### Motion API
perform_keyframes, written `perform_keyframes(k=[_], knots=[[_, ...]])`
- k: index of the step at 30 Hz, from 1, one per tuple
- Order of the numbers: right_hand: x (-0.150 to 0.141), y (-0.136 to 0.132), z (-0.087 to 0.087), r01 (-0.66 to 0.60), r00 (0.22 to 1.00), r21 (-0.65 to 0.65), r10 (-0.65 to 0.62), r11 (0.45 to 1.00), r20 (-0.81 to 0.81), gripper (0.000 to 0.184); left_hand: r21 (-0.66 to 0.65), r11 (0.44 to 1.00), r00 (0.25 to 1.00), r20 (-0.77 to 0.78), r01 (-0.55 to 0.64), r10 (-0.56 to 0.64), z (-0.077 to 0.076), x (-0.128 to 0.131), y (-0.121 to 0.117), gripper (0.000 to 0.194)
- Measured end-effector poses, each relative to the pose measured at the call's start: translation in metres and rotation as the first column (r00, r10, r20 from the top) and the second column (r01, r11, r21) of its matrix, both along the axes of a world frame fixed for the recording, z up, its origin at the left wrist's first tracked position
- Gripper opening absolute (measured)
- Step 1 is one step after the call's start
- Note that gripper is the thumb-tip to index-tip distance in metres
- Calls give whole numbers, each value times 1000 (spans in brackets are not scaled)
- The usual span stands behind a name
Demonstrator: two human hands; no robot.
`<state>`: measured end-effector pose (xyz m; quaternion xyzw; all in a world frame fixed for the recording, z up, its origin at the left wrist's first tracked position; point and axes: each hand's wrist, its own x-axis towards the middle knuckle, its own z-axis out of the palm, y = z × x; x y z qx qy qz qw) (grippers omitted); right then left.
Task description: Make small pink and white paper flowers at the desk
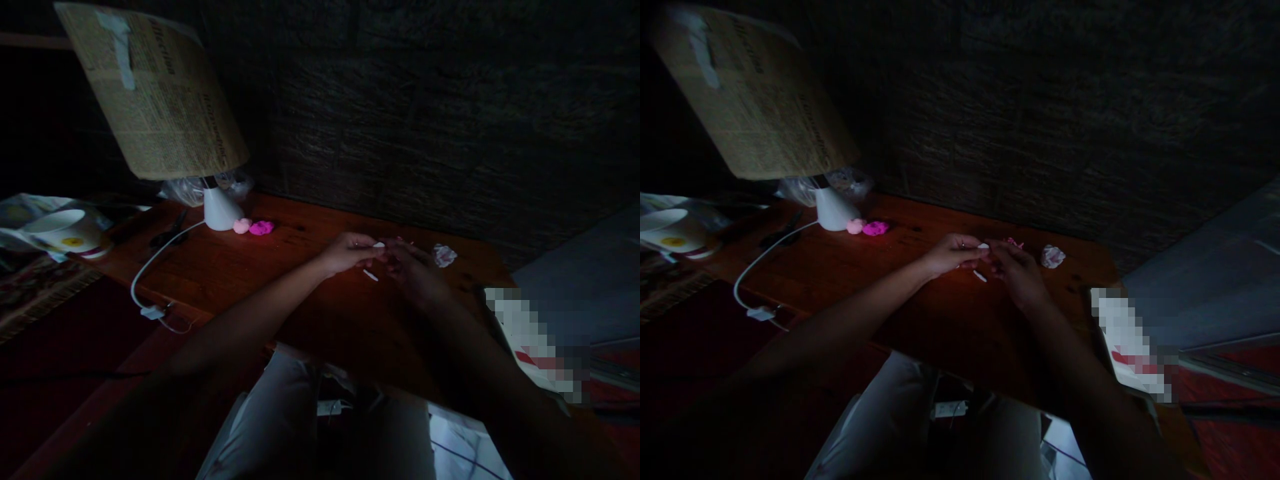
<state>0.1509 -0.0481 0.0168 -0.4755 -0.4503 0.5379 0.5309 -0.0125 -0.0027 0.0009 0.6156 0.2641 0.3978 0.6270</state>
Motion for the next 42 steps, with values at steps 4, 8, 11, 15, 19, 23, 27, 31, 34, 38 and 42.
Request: perform_keyframes(k=[4,8,11,15,19,23,27,31,34,38,42], knots=[[-2,-2,2,-15,995,104,5,994,96,34,-10,1000,1000,0,3,-3,-1,0,0,35],[-1,-1,3,8,996,113,-18,994,91,31,-11,999,999,-7,40,-40,0,0,-1,34],[1,0,2,52,999,39,-52,998,12,34,-25,999,999,3,44,-44,1,1,-1,36],[2,1,0,78,997,-21,-78,997,-16,37,-42,999,1000,6,-20,20,3,1,0,35],[3,4,-2,63,998,-24,-63,998,-8,38,-62,996,998,-5,-58,58,6,2,-2,39],[4,4,-1,74,997,-35,-75,997,-22,37,-112,992,998,-8,-63,63,8,1,-3,40],[2,2,4,93,996,-19,-92,996,17,37,-188,982,998,51,-16,26,7,0,-1,43],[-1,0,5,78,997,-9,-78,997,15,36,-247,969,996,85,1,21,6,-1,0,42],[0,1,4,70,997,-1,-70,998,14,38,-266,964,994,103,0,29,6,-1,-1,43],[1,2,2,89,995,4,-90,996,32,40,-261,965,994,105,-2,30,7,0,-1,43],[2,3,-1,84,995,15,-85,996,47,39,-199,979,994,93,-42,62,5,1,1,40]])
